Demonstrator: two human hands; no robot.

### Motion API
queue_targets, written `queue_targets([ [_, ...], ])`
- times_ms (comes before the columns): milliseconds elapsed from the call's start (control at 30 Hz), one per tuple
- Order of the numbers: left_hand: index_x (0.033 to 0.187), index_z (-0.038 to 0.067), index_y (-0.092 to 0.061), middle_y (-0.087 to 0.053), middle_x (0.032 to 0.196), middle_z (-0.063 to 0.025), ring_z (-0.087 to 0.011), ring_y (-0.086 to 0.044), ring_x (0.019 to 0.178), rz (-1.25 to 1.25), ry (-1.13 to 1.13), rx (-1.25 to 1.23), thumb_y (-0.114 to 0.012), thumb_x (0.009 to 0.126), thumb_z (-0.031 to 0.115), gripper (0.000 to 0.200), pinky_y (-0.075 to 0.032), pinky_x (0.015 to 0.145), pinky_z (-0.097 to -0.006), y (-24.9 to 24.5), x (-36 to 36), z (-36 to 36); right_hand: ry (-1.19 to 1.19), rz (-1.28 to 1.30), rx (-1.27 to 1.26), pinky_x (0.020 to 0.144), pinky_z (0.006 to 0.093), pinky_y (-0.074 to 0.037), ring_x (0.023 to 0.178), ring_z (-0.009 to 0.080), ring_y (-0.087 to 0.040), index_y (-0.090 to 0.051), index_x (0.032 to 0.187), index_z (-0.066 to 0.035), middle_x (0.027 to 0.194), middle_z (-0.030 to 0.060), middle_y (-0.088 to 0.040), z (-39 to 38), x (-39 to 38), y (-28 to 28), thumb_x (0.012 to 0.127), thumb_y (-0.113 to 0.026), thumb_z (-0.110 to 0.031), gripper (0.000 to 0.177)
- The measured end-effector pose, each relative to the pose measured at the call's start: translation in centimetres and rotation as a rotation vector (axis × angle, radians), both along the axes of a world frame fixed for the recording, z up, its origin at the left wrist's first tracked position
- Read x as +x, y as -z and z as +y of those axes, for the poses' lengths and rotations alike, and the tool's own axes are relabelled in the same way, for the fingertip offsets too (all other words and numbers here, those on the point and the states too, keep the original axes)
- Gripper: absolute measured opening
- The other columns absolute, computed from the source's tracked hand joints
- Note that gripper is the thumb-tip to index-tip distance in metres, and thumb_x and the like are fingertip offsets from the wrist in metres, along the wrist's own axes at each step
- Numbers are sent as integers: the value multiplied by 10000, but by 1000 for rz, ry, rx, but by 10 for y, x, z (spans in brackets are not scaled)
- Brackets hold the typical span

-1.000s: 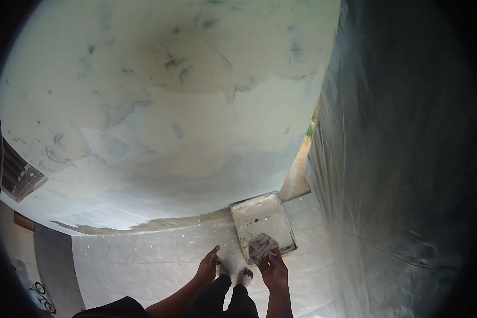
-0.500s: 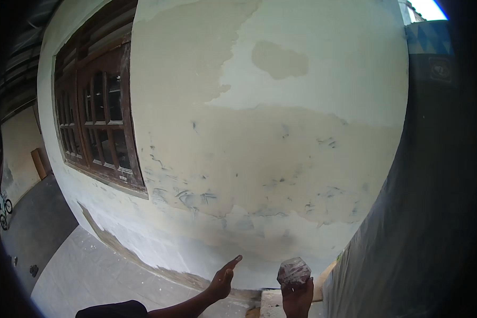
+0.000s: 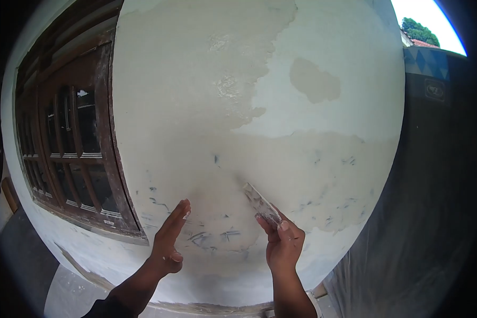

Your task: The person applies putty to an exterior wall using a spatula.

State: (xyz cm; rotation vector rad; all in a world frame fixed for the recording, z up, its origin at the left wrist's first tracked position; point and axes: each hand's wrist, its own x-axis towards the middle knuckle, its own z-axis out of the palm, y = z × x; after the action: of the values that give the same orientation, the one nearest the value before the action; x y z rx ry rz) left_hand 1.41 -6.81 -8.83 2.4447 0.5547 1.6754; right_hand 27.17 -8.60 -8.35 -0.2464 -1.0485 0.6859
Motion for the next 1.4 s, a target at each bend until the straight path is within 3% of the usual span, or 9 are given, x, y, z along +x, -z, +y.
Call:
queue_targets([
  [67,1458,-79,-373,-383,1510,-272,-406,-360,1427,92,-23,70,-400,904,762,1008,-344,1135,-481,-26,-14,11,56,-63,64,965,476,-553,1142,316,-647,-656,1130,83,1210,200,-667,10,-10,-13,999,-537,-222,352],
  [167,1406,-84,-444,-437,1463,-259,-403,-417,1386,266,-123,239,-477,822,818,1075,-378,1120,-498,-54,-21,25,487,-436,235,1048,379,-456,1253,316,-587,-613,1287,51,1320,215,-621,22,-18,-28,933,-608,-75,376],
  [400,1314,-84,-527,-506,1397,-252,-410,-490,1318,578,-253,613,-515,802,813,1033,-403,1101,-501,-106,-15,46,1184,-872,458,1053,440,-467,1254,377,-575,-642,1269,12,1328,218,-606,42,-6,-70,776,-761,-138,529],
  [600,1286,-80,-548,-529,1377,-240,-393,-513,1302,663,-288,718,-561,793,789,1000,-410,1099,-493,-131,-7,54,1323,-905,570,1060,463,-459,1284,355,-550,-658,1251,-3,1340,212,-596,71,-1,-77,744,-790,-172,550],
  [900,1265,-66,-571,-561,1340,-234,-382,-544,1274,632,-369,734,-624,781,757,956,-433,1081,-491,-132,7,64,1338,-909,589,1051,450,-458,1310,335,-535,-671,1233,-11,1355,172,-601,87,21,-61,736,-796,-167,536],
  [1033,1262,-63,-575,-572,1323,-233,-383,-556,1260,630,-382,745,-630,783,752,947,-443,1071,-492,-134,11,69,1339,-909,585,1044,454,-461,1311,334,-535,-673,1233,-14,1355,173,-600,94,22,-69,742,-792,-167,528],
  [1100,1263,-63,-575,-573,1321,-233,-383,-558,1259,627,-386,752,-629,783,752,947,-442,1072,-493,-135,13,70,1290,-987,573,1070,483,-434,1306,388,-532,-668,1219,29,1337,221,-602,98,23,-66,716,-756,-128,534],
  [1333,1268,-60,-569,-569,1328,-231,-377,-552,1266,642,-407,745,-626,786,750,945,-428,1088,-483,-135,17,72,1315,-943,628,1053,476,-451,1308,374,-532,-675,1214,10,1344,206,-600,99,24,-74,722,-766,-140,522],
  [1400,1267,-60,-569,-569,1328,-230,-377,-552,1266,643,-411,741,-626,786,749,943,-428,1088,-480,-134,16,72,1315,-1044,577,1051,436,-455,1319,297,-531,-655,1275,-57,1361,135,-605,103,24,-70,772,-772,-209,539],
])
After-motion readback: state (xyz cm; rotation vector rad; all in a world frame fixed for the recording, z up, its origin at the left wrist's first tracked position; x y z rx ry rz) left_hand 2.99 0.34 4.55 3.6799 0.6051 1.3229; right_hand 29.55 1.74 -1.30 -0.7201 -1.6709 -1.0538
